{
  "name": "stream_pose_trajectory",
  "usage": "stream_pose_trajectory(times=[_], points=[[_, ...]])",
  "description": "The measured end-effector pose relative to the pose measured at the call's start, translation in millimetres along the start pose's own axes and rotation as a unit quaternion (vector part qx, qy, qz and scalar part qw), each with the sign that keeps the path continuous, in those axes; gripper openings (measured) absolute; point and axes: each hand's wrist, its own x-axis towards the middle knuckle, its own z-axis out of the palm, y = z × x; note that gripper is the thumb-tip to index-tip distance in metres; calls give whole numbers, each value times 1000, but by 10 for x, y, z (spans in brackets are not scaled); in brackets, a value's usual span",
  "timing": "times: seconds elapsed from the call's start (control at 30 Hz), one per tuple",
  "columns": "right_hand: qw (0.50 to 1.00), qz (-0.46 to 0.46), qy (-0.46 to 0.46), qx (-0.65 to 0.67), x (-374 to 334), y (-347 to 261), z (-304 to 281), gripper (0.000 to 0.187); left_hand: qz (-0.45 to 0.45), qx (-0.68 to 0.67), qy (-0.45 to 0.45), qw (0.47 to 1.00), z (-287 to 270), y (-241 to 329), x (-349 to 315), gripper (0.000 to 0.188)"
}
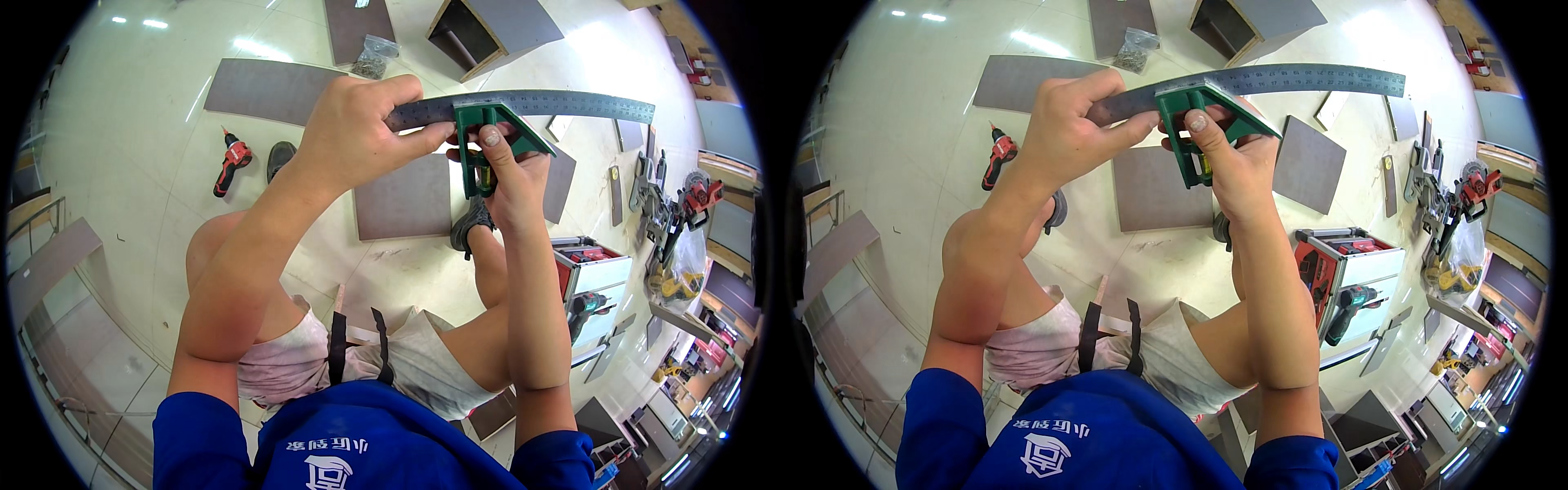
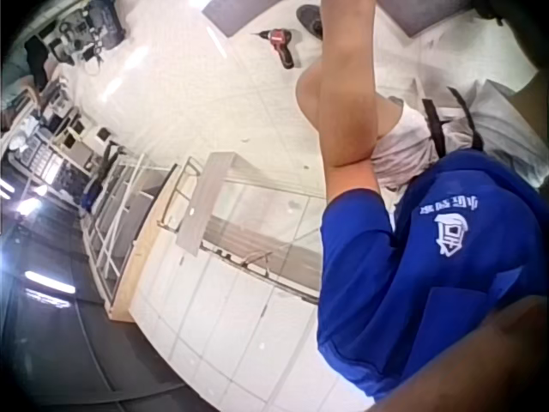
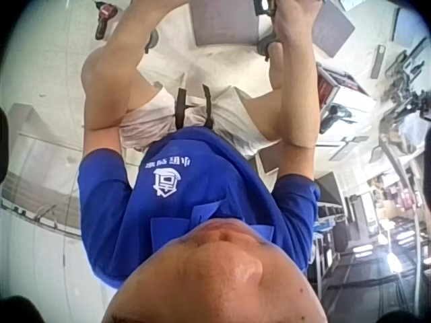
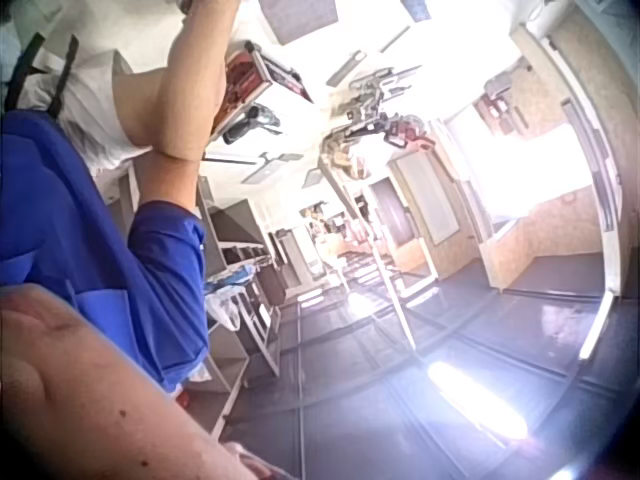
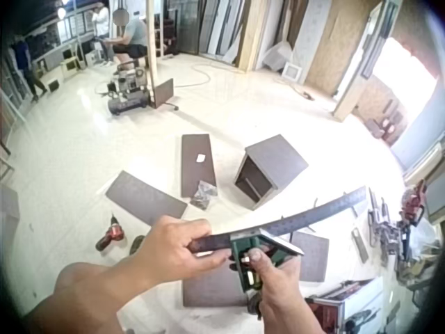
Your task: The person sits on the floor and uses a combination square and a white marker to measure and mark lines on several flat board pieces. They repeatedly position the square, draw straight lines, and adjust the tool across different boards.
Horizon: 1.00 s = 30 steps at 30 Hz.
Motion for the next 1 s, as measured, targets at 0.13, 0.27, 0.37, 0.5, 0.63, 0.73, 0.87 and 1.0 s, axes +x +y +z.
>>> stream_pose_trajectory(times=[0.13,0.27,0.37,0.5,0.63,0.73,0.87,1.0], points=[[1000,-1,2,-1,-4,-3,6,32,0,-1,-1,1000,1,-13,-6,31],[1000,-11,6,-7,-10,14,7,30,4,1,2,1000,-8,-9,-4,31],[1000,-4,2,-1,-9,2,5,32,7,4,5,1000,-4,-4,-3,32],[1000,-7,-2,1,-9,4,3,32,19,8,11,1000,0,-4,-2,33],[1000,-2,5,-9,-13,20,-21,31,29,11,16,999,2,-15,-1,32],[1000,-8,1,2,-16,18,-30,32,34,10,21,999,5,-6,6,32],[1000,-8,-5,-6,-25,15,-25,34,47,16,29,998,9,-20,6,30],[1000,-7,-22,-1,-23,1,-17,33,40,11,26,999,-7,-10,-2,29]])
